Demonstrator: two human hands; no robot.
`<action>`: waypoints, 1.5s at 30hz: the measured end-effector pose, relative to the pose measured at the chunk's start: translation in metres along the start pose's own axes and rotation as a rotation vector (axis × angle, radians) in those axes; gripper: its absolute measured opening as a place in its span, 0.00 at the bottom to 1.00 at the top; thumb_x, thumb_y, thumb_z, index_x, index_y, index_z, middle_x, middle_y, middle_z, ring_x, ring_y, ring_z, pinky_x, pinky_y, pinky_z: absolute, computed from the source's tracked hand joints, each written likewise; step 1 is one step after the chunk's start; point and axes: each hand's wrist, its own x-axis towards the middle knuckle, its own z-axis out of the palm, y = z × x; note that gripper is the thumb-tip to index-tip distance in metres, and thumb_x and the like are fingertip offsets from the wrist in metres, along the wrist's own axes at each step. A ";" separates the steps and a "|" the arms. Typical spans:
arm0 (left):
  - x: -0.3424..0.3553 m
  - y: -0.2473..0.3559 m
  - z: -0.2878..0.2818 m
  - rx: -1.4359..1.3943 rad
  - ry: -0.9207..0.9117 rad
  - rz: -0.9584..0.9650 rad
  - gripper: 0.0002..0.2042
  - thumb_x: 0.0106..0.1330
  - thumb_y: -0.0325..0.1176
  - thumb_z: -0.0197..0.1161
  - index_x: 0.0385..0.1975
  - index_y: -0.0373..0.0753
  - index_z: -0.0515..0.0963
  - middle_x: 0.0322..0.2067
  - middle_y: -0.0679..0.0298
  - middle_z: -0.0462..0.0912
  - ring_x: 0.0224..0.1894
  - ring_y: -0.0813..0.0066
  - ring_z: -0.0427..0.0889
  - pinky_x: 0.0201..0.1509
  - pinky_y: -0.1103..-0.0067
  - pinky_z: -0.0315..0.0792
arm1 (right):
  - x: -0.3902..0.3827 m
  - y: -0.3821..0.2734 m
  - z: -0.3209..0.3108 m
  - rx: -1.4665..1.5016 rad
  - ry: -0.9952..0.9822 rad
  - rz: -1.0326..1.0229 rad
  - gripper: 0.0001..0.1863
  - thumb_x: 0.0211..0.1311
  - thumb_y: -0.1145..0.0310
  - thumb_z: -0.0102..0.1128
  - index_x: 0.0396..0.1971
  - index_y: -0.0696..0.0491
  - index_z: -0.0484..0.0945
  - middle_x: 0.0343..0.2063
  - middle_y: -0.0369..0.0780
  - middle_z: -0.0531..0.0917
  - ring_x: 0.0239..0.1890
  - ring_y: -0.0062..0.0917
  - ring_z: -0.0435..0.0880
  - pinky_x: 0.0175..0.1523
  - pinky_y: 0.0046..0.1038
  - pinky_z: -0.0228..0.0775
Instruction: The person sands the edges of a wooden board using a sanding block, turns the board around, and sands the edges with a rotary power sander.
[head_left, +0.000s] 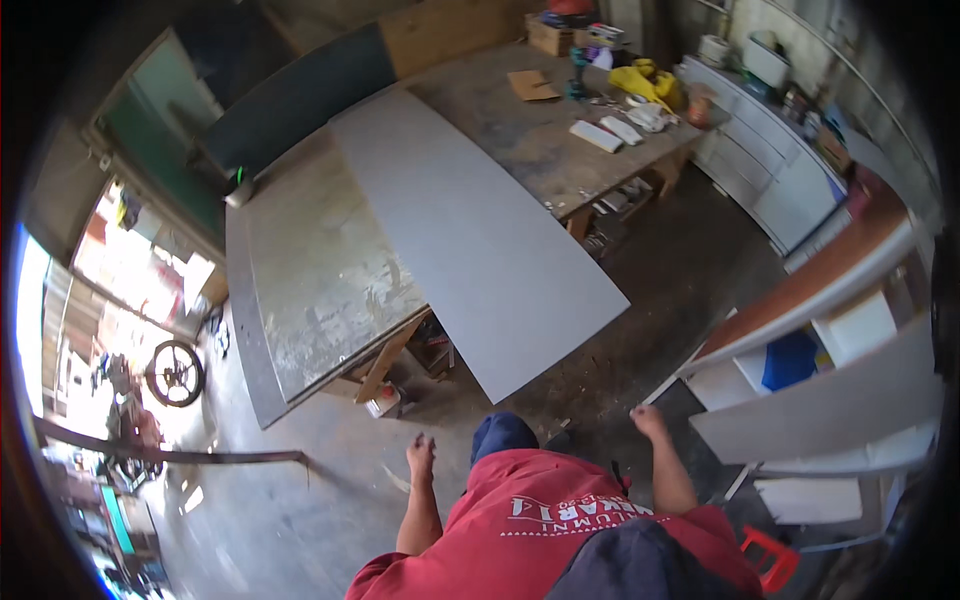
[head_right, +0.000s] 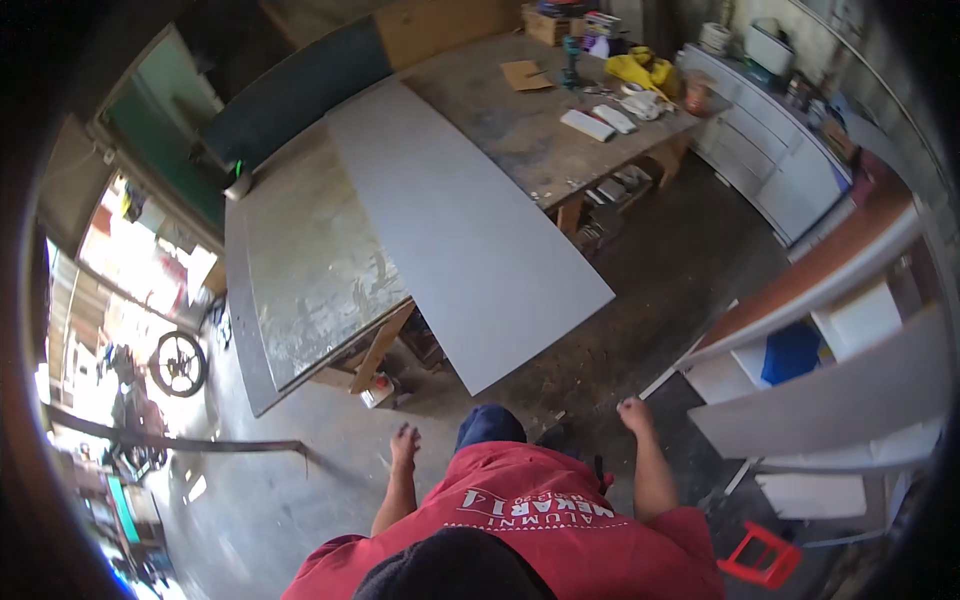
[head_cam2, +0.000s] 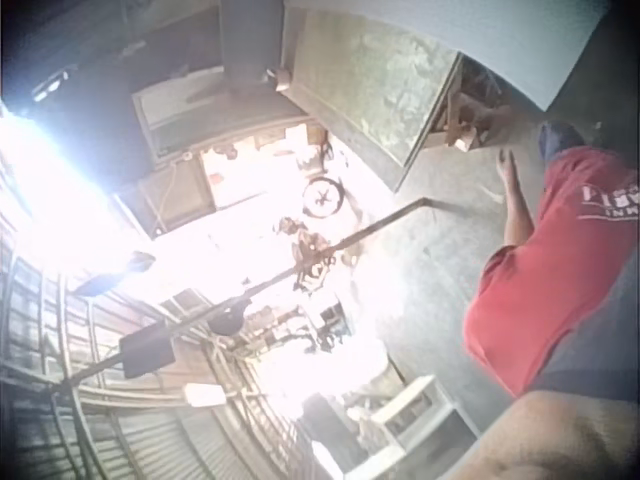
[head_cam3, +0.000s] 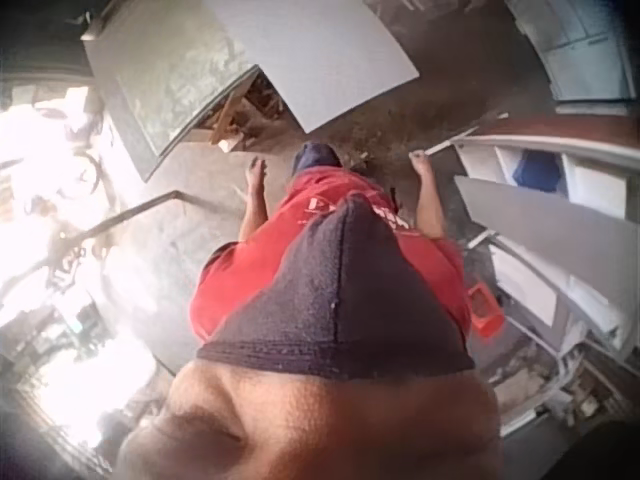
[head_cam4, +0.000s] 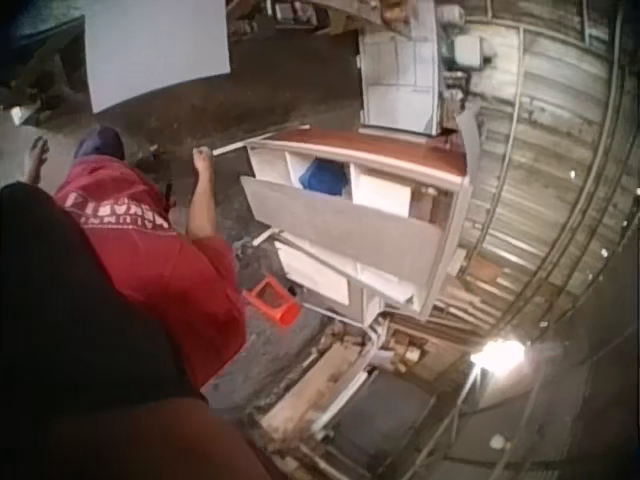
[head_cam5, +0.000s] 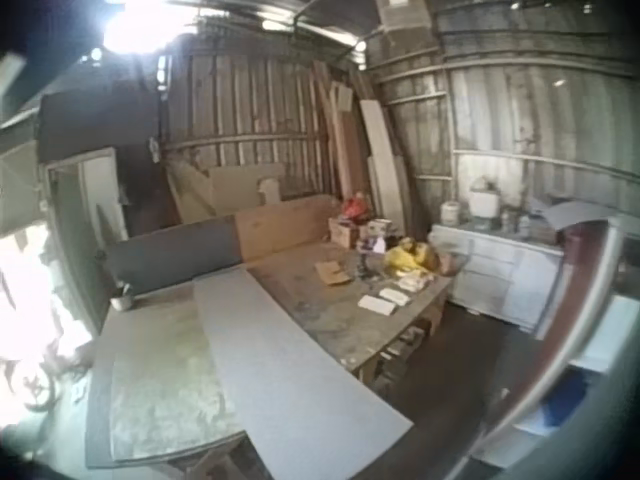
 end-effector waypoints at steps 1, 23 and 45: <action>-0.006 0.040 0.025 -0.020 -0.001 0.077 0.25 0.65 0.34 0.67 0.62 0.31 0.75 0.32 0.64 0.84 0.30 0.79 0.80 0.31 0.81 0.73 | 0.034 0.002 -0.022 0.026 0.092 -0.014 0.17 0.63 0.56 0.67 0.42 0.55 0.85 0.37 0.49 0.88 0.42 0.41 0.88 0.50 0.38 0.78; -0.001 0.304 0.382 1.027 0.282 0.586 0.39 0.67 0.54 0.59 0.76 0.45 0.59 0.78 0.51 0.49 0.80 0.44 0.43 0.79 0.46 0.37 | 0.650 -0.273 -0.267 0.068 0.491 -0.806 0.18 0.71 0.63 0.62 0.53 0.61 0.80 0.49 0.50 0.83 0.51 0.41 0.82 0.60 0.38 0.73; -0.007 0.323 0.395 1.196 0.410 0.375 0.36 0.73 0.52 0.46 0.79 0.47 0.51 0.80 0.56 0.43 0.82 0.51 0.38 0.81 0.52 0.34 | 0.859 -0.389 -0.298 -0.186 0.786 -0.937 0.26 0.72 0.55 0.62 0.61 0.57 0.77 0.57 0.53 0.81 0.58 0.48 0.81 0.62 0.42 0.74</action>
